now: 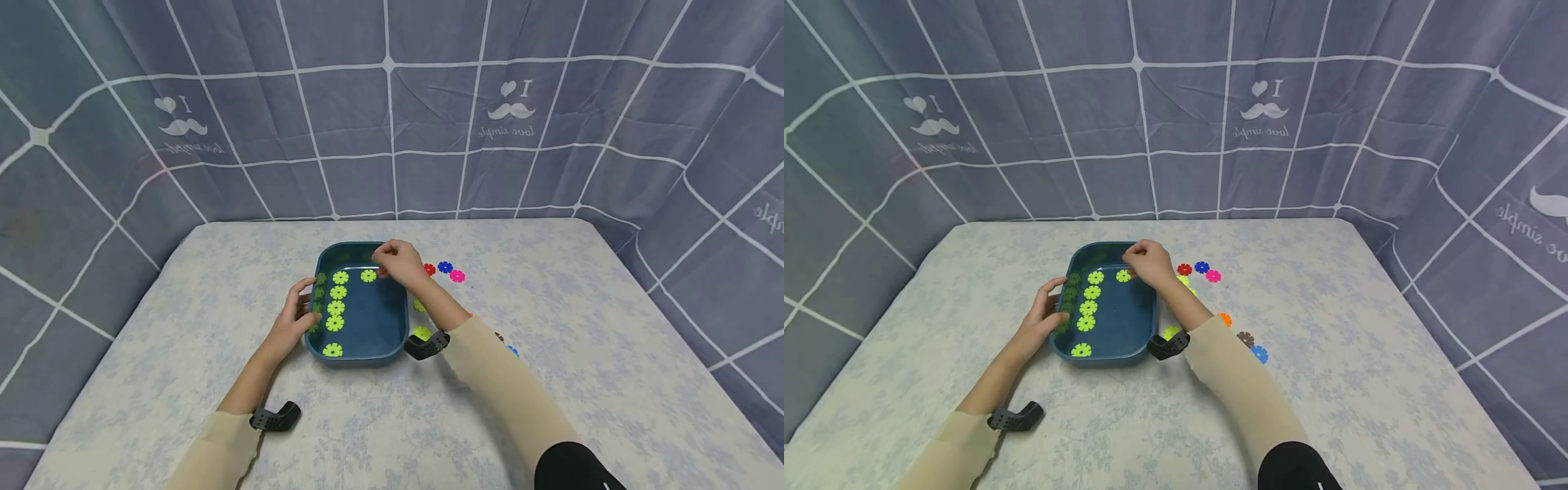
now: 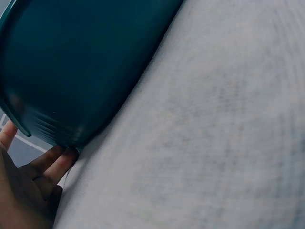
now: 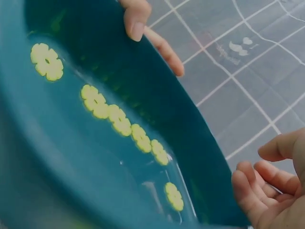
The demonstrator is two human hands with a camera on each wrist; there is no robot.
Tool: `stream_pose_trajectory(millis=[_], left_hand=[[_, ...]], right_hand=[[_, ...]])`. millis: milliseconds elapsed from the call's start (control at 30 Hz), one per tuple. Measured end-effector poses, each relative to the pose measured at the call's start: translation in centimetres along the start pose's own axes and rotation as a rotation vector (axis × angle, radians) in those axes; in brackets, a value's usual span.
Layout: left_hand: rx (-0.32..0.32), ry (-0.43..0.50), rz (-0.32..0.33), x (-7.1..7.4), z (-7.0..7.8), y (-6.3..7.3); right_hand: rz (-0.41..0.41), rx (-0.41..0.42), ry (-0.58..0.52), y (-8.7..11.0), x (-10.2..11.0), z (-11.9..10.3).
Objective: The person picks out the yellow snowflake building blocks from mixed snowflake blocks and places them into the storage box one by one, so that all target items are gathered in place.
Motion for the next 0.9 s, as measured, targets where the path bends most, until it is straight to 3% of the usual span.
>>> stream_pose_trajectory(millis=[333,667,900], left_hand=[[-0.011,-0.004,0.001,0.0,0.1,0.0],[-0.014,-0.005,0.002,0.0,0.0,0.0],[-0.012,-0.011,0.004,0.0,0.0,0.1]], right_hand=[[0.115,-0.007,-0.172,0.9,3.0,0.3],[0.176,-0.031,-0.18,1.6,5.5,1.3],[0.172,-0.032,-0.168,2.1,6.6,2.2]])
Point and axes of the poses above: each hand's wrist, its own y-axis away from the middle knuckle, its own x-axis out of the back of the hand, z = x × y, the point moved 8 cm from there along -y, towards the middle knuckle, and after that the axes turned 11 degrees about x, right-handed, at the moved point
